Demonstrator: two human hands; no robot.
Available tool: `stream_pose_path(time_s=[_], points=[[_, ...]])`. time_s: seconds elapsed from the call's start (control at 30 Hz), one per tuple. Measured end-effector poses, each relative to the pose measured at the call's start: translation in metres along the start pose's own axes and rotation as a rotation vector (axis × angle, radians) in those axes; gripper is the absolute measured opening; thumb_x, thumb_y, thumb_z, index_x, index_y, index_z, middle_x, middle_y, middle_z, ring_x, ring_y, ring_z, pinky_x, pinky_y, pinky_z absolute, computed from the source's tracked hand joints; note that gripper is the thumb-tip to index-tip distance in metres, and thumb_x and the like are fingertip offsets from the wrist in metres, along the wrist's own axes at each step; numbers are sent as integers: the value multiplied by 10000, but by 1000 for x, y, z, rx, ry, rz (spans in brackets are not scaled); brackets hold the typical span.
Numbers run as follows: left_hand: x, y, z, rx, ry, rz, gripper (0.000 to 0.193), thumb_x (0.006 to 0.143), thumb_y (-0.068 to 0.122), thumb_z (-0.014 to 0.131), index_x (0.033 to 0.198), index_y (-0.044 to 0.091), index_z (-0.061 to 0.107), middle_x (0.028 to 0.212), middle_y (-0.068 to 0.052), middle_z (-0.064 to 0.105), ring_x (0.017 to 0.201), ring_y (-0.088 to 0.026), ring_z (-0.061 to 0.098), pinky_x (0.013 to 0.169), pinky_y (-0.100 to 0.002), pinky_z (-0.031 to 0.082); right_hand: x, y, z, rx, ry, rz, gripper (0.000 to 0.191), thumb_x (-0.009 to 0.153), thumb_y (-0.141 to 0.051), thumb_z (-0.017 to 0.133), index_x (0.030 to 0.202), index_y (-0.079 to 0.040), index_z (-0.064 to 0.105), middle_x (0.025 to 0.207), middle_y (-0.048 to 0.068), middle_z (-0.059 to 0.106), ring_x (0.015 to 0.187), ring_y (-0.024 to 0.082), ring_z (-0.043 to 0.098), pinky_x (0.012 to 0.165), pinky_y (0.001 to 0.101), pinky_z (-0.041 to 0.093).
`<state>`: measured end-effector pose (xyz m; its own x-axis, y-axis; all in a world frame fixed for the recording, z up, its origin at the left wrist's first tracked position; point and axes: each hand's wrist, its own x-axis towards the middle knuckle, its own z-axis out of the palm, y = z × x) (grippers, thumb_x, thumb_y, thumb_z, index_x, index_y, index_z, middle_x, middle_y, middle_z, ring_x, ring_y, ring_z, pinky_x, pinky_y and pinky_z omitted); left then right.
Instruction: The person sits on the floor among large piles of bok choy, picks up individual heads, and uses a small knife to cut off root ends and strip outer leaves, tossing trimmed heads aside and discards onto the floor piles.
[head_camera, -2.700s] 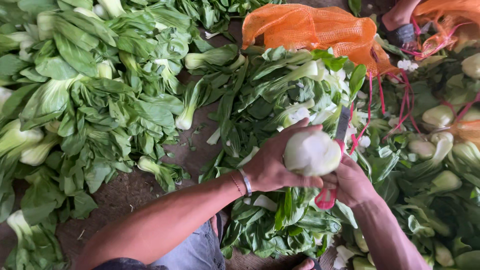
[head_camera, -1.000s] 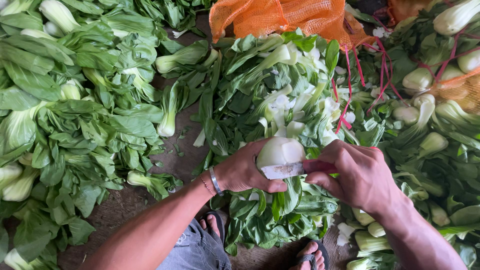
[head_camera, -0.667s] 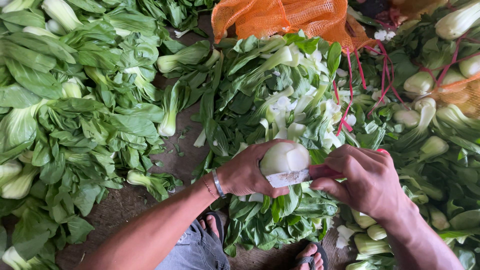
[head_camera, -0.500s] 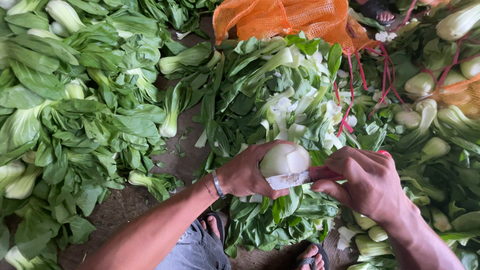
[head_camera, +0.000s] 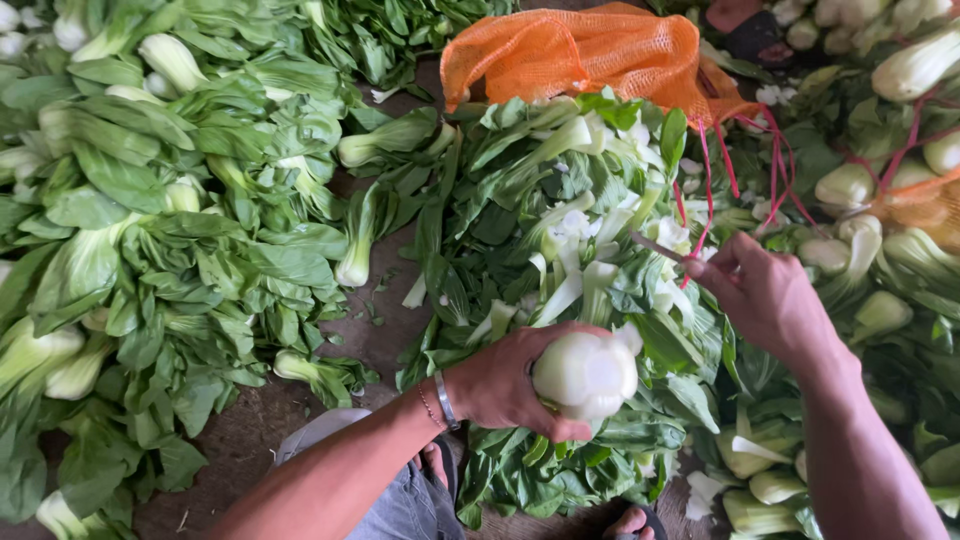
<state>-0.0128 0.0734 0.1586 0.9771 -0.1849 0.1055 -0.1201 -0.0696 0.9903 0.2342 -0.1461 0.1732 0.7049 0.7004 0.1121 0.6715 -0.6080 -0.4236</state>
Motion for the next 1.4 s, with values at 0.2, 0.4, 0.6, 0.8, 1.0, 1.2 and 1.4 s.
stream_pose_path(time_s=[0.2,0.4,0.6,0.8,1.0,1.2,1.4], points=[[8,-11,-42,-246,485,26,657,828,377,861,1333,48,601,1157,-49,708,996,-159,689,882,-314,580,-12,36,54,79,-168,136,381,922,-400,691,934,-22,654,671,188,649,642,310,643,622,448,528],[-83,-74,-109,-429,1156,-304,375,826,262,821,1102,46,686,894,-53,717,724,-170,680,648,-328,555,-26,95,120,127,-404,240,376,933,-421,673,976,-51,727,778,154,607,705,293,625,682,440,563],[-171,-114,-152,-884,1396,-348,509,759,411,794,1168,131,680,1042,-81,714,958,-250,686,874,-411,572,-26,107,159,204,-155,77,350,897,-354,798,780,-33,723,560,93,504,499,148,455,468,316,460],[-227,17,-310,-585,1656,421,1182,713,789,589,1619,342,-24,1685,-173,40,1536,-432,187,1229,-516,267,-8,100,189,465,-37,148,443,940,-366,767,738,9,644,544,105,522,470,151,470,492,314,412],[-177,-12,-246,-231,1345,-149,718,941,361,648,1396,-52,277,1387,-305,245,1192,-518,408,961,-637,340,13,107,183,666,-54,66,512,967,-427,711,758,35,636,545,129,567,449,173,524,520,336,427],[-64,33,-137,-273,851,-153,615,933,339,684,1420,50,443,1341,-133,608,1123,-264,693,921,-389,563,-37,140,91,130,-137,309,576,1019,-559,620,931,9,622,643,173,585,611,204,508,587,387,443],[-33,82,-7,-169,368,-73,721,941,182,689,1545,20,329,1532,-201,467,1252,-304,616,993,-431,507,-109,209,20,41,148,639,410,984,-459,716,928,-55,677,768,168,663,697,286,610,702,436,509]])
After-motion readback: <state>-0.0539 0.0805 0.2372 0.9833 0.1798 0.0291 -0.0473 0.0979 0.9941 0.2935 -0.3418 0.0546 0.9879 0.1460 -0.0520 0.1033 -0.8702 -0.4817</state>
